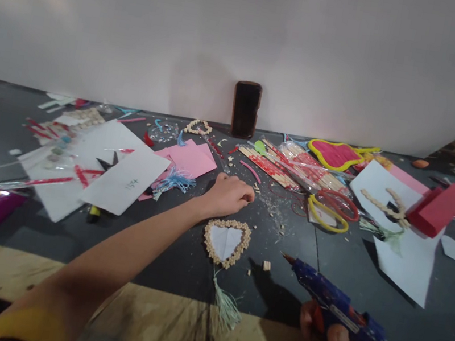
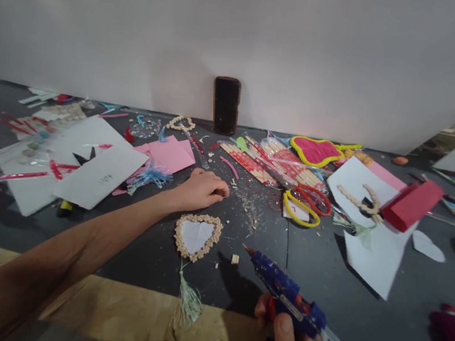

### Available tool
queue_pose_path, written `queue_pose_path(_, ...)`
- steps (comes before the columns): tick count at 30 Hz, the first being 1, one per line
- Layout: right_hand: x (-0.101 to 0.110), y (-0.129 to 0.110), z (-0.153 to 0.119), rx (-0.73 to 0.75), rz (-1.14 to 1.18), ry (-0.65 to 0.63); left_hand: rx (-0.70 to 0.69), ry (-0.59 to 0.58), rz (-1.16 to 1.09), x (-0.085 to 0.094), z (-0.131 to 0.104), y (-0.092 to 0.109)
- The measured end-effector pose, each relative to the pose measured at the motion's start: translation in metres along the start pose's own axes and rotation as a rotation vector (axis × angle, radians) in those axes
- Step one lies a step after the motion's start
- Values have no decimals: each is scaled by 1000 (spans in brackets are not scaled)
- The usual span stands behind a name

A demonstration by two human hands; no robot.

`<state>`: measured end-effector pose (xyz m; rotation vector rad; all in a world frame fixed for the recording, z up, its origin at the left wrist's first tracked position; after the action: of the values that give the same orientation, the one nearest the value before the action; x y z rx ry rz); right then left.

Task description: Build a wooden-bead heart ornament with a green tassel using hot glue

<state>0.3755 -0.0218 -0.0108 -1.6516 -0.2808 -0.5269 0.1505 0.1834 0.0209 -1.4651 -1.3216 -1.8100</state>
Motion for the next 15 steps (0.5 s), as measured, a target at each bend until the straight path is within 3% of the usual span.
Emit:
queue_pose_path(3,7,-5,0,56,-85,25,9,33,-47,6,-2,1)
queue_pose_path(7,17,-31,16,270,-337,10,48,111,-166,25,-16,-3)
queue_pose_path(11,16,-58,38,487,-797,49,91,168,-339,43,-42,-8)
queue_pose_path(15,6,-59,45,550,-1162,56,159,196,-462,47,-71,-6)
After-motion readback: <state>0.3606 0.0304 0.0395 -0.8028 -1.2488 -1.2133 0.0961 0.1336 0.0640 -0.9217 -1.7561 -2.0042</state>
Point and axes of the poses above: each hand's wrist, its own z-axis towards the middle knuckle, its own x-axis out of the back of the hand, y = z × x, the point moved 9 cm from there along z, towards the middle knuckle, and after that the axes turned 5 degrees about x, right-handed, at the moved point
